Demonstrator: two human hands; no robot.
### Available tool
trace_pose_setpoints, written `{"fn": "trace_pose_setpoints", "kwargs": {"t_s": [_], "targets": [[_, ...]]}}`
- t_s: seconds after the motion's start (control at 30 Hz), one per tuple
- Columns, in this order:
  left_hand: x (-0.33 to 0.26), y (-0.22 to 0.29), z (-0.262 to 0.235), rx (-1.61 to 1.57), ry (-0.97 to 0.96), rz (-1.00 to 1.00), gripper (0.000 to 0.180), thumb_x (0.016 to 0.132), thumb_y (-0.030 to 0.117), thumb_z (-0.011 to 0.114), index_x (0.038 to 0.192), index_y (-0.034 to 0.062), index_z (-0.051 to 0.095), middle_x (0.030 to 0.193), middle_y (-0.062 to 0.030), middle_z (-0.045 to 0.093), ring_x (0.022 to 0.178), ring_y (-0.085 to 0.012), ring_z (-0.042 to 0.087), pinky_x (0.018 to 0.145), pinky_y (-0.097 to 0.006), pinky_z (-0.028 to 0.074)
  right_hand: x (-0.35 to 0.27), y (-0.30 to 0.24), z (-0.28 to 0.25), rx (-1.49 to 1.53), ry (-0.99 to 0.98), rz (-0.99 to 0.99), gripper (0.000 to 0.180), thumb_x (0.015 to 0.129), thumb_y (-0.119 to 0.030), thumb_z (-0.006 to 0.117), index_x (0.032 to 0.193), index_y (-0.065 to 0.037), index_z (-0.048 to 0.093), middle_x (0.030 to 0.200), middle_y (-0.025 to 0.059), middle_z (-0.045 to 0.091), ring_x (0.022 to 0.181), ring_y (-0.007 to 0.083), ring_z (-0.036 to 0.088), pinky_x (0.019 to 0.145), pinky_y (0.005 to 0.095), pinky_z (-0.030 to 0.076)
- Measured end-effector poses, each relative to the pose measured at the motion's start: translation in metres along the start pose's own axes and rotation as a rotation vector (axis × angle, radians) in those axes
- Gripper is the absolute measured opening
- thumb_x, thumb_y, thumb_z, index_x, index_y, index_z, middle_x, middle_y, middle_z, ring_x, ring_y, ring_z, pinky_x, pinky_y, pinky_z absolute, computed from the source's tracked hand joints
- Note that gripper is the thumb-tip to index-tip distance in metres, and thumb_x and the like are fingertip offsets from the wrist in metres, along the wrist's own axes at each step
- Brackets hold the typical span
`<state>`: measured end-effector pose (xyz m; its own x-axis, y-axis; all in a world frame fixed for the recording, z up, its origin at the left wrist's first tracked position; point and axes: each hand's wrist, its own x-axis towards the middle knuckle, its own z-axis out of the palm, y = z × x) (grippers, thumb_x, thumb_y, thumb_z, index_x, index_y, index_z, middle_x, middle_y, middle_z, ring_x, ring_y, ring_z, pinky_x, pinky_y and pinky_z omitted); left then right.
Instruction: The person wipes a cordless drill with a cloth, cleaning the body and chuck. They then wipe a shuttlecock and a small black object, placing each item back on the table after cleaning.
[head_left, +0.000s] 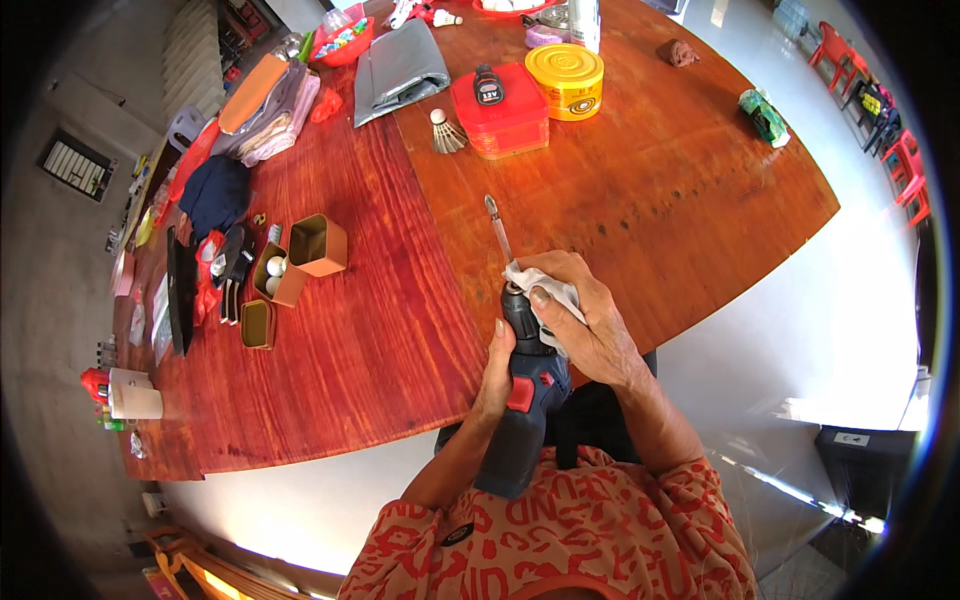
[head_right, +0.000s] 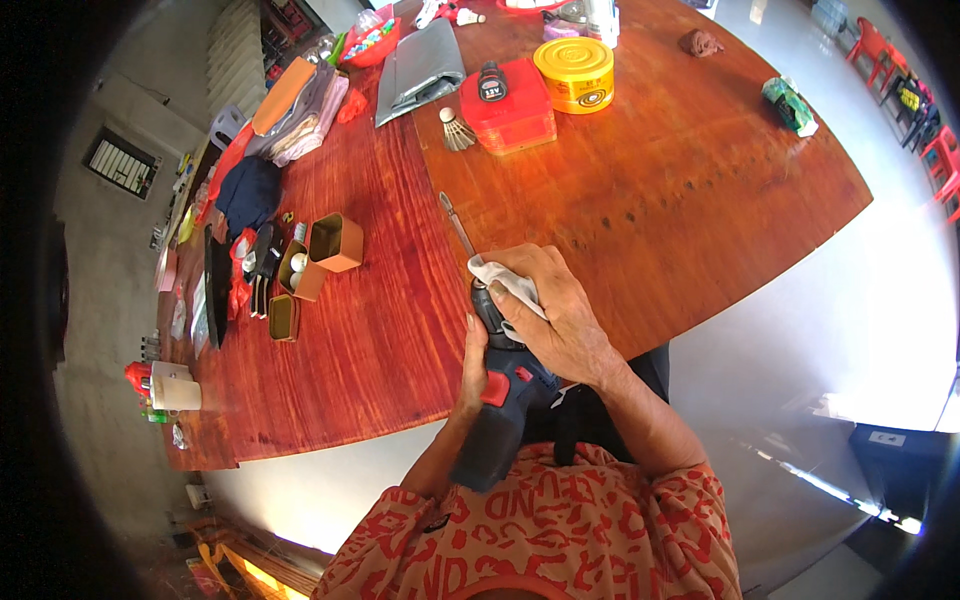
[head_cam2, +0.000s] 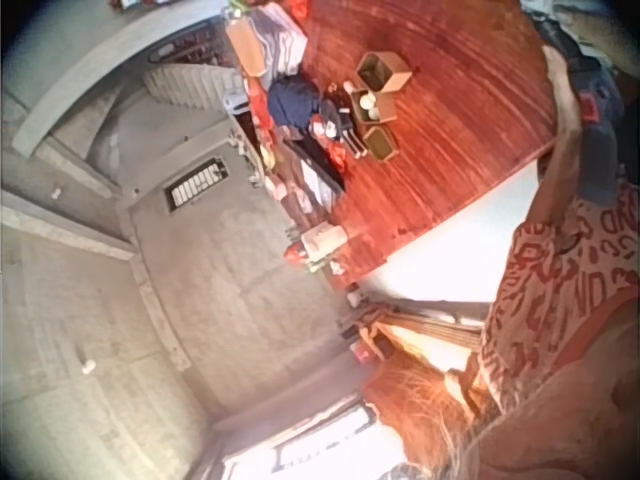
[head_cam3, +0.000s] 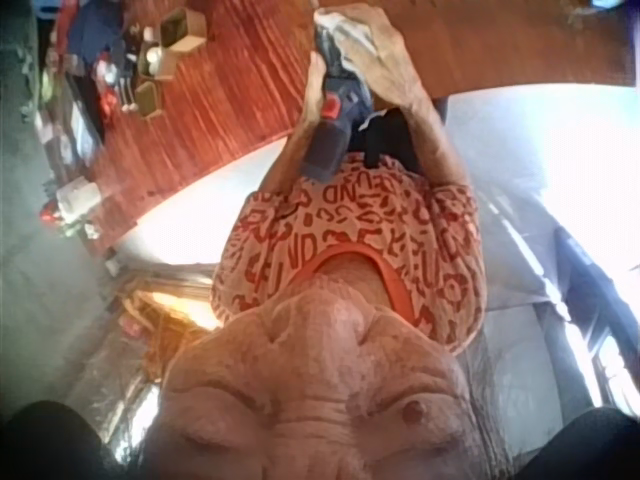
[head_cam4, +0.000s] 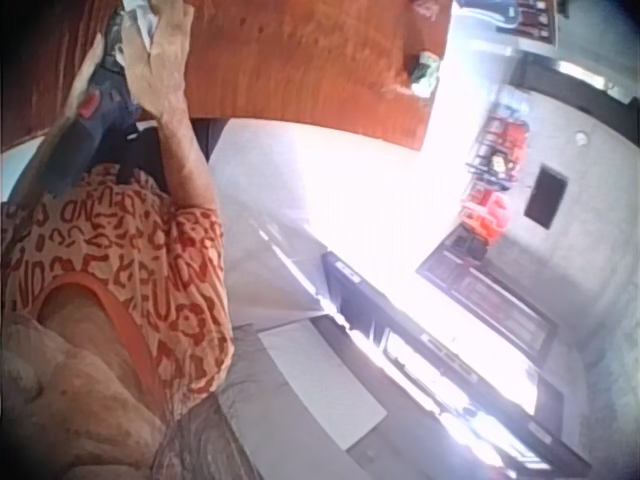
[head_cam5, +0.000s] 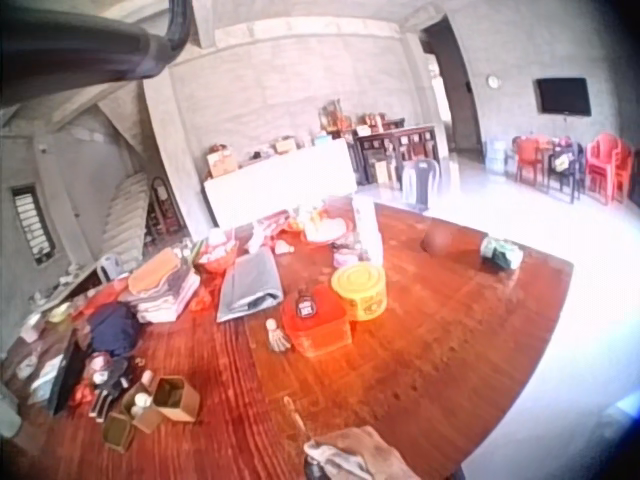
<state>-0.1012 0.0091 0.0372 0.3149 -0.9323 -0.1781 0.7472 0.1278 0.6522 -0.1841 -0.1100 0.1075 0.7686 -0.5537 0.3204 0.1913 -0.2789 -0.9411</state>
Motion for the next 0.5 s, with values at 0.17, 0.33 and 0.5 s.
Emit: {"fn": "trace_pose_setpoints", "kwargs": {"t_s": [0.17,0.33,0.5], "targets": [[0.007,-0.004,0.001,-0.038,0.153,0.122,0.053,0.095,0.052,0.038,0.125,0.0087,0.048,0.113,-0.0059,0.058,0.102,-0.0193,0.058,0.089,-0.033,0.049,-0.01,0.002,0.015,-0.383,0.098,-0.143,0.047,0.086,-0.016,0.059,0.126,0.004,0.046,0.115,0.0184,0.051,0.103,0.0323,0.047,0.086,0.0389,0.043],[0.01,0.009,0.016,-0.045,0.161,0.182,0.049,0.095,0.051,0.04,0.118,0.0097,0.053,0.105,-0.0043,0.06,0.093,-0.0166,0.06,0.081,-0.03,0.052,-0.025,0.004,0.024,-0.513,0.069,-0.074,0.056,0.087,-0.015,0.058,0.134,0.006,0.037,0.126,0.0211,0.042,0.112,0.0352,0.041,0.095,0.0423,0.039],[0.011,0.015,0.021,-0.12,0.263,0.133,0.068,0.088,0.067,0.036,0.112,0.006,0.054,0.099,-0.0097,0.06,0.086,-0.0199,0.061,0.075,-0.036,0.053,-0.044,0.007,0.025,-0.562,0.026,-0.148,0.068,0.073,-0.009,0.07,0.133,0.003,0.04,0.128,0.0183,0.038,0.105,0.037,0.045,0.089,0.0427,0.044]]}}
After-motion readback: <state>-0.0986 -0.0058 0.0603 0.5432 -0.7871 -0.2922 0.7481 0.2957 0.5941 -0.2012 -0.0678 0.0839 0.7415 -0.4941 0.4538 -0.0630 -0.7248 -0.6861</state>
